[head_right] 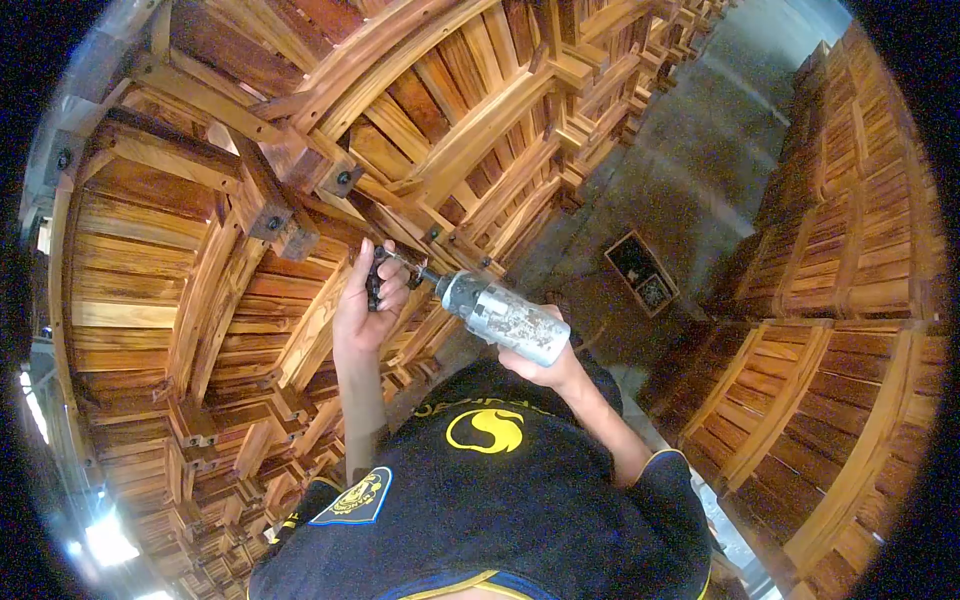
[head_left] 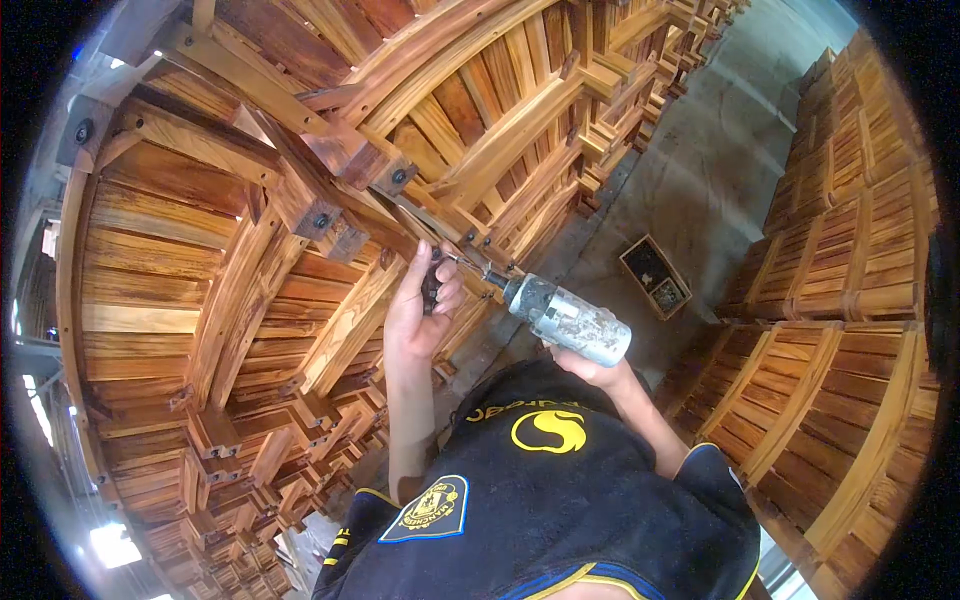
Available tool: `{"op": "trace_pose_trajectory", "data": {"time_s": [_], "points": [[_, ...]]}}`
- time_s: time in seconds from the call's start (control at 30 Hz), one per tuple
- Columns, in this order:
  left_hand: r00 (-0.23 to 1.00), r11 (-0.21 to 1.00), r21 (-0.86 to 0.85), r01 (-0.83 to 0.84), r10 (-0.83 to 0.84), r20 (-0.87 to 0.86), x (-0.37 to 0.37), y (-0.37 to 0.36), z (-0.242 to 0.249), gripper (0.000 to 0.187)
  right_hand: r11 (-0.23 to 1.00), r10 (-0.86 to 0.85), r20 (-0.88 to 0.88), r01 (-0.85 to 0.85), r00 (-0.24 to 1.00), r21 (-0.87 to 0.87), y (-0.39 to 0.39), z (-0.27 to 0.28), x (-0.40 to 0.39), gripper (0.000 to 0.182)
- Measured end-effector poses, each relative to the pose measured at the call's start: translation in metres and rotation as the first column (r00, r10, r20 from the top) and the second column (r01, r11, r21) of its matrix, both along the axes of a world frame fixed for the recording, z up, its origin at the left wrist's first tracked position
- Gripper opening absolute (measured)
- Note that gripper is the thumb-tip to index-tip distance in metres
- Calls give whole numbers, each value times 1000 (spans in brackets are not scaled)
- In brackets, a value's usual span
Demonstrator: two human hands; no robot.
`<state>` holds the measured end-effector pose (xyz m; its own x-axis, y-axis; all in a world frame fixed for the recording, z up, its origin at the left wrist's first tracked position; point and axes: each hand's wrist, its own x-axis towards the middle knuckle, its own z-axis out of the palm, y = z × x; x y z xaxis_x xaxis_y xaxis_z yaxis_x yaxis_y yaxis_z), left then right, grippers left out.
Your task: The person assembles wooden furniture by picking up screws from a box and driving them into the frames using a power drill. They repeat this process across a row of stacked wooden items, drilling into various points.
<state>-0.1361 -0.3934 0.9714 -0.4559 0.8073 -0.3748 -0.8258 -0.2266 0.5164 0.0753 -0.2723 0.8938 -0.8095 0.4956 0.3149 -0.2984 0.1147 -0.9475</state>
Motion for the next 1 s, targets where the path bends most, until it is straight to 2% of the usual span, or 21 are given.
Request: {"op": "trace_pose_trajectory", "data": {"time_s": [0.2, 0.23, 0.3, 0.4, 0.6, 0.73, 0.8, 0.93, 1.0], "points": [[988, 996, -90, 14, -27, -150, 2, -1, 15, 32, 998, -3, 44, 0, 999, 63, -2, -25, 0, 32], [984, 995, -98, 8, -26, -176, 3, -1, 17, 32, 998, -9, 39, 7, 999, 60, -2, -20, -2, 32], [975, 989, -143, -23, -9, -223, 4, 1, 21, 31, 999, -26, -101, 31, 995, 45, 2, -1, -10, 17], [959, 979, -193, -60, 4, -282, 4, 3, 23, 30, 991, -2, -100, 16, 995, 131, 7, 7, -15, 17], [902, 961, -226, -159, 48, -428, 9, 14, 25, 30, 996, 6, -105, 4, 994, 89, 12, 17, -22, 20], [930, 971, -142, -193, 135, -343, 10, 18, 28, 34, 993, -8, -98, 19, 995, 117, 16, 32, -27, 26], [968, 985, -82, -155, 135, -210, 5, 17, 27, 36, 995, 17, -85, -9, 996, 98, 19, 36, -29, 30], [985, 988, -8, -153, 152, -77, -6, 17, 21, 34, 989, -2, -109, 18, 994, 149, 24, 46, -36, 30], [980, 985, 13, -174, 174, -97, -10, 19, 26, 33, 982, 59, -46, -50, 997, 185, 32, 48, -40, 35]]}}
